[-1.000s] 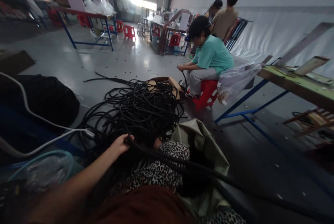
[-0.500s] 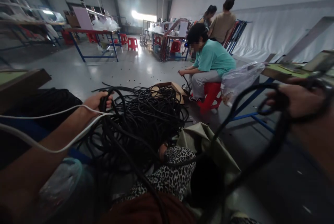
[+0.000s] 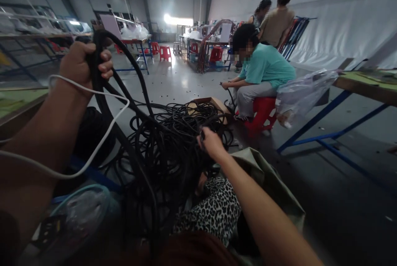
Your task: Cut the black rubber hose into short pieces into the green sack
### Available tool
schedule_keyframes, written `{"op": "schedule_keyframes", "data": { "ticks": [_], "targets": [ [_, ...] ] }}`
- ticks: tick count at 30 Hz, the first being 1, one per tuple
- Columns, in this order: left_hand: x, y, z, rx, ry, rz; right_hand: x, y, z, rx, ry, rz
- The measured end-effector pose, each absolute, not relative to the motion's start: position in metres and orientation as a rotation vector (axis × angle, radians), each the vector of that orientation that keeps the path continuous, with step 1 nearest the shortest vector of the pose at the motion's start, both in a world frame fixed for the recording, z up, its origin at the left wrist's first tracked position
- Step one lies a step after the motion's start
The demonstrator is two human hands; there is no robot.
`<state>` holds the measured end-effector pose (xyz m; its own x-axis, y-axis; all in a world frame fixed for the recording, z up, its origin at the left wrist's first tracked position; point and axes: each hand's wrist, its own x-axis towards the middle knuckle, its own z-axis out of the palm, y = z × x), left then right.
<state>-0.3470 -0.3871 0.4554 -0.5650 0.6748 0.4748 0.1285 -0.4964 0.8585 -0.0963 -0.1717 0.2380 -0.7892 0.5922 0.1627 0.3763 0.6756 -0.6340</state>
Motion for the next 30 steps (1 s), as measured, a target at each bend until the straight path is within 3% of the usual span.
{"op": "schedule_keyframes", "data": {
  "ticks": [4, 8, 15, 20, 25, 30],
  "targets": [
    [-0.35, -0.383, 0.468, 1.248, 1.237, 2.173, -0.105, -0.223, 0.19, -0.782, -2.594, 1.088],
    [-0.348, -0.36, 0.451, 1.15, 1.335, 2.099, -0.108, -0.237, 0.206, -0.859, -2.07, 1.564],
    [-0.274, -0.325, 0.354, 0.901, 1.538, 1.608, -0.109, -0.227, 0.262, -0.755, -1.417, 2.127],
    [-0.195, -0.354, 0.263, 1.279, 1.562, 1.036, -0.093, -0.224, 0.245, -0.808, -1.389, 2.419],
    [-0.146, -0.396, 0.19, 1.545, 1.601, 0.918, -0.078, -0.233, 0.2, -1.074, -1.283, 2.385],
    [-0.146, -0.443, 0.154, 1.238, 1.636, 0.915, -0.051, -0.244, 0.173, -1.122, -1.37, 2.222]
  ]
}}
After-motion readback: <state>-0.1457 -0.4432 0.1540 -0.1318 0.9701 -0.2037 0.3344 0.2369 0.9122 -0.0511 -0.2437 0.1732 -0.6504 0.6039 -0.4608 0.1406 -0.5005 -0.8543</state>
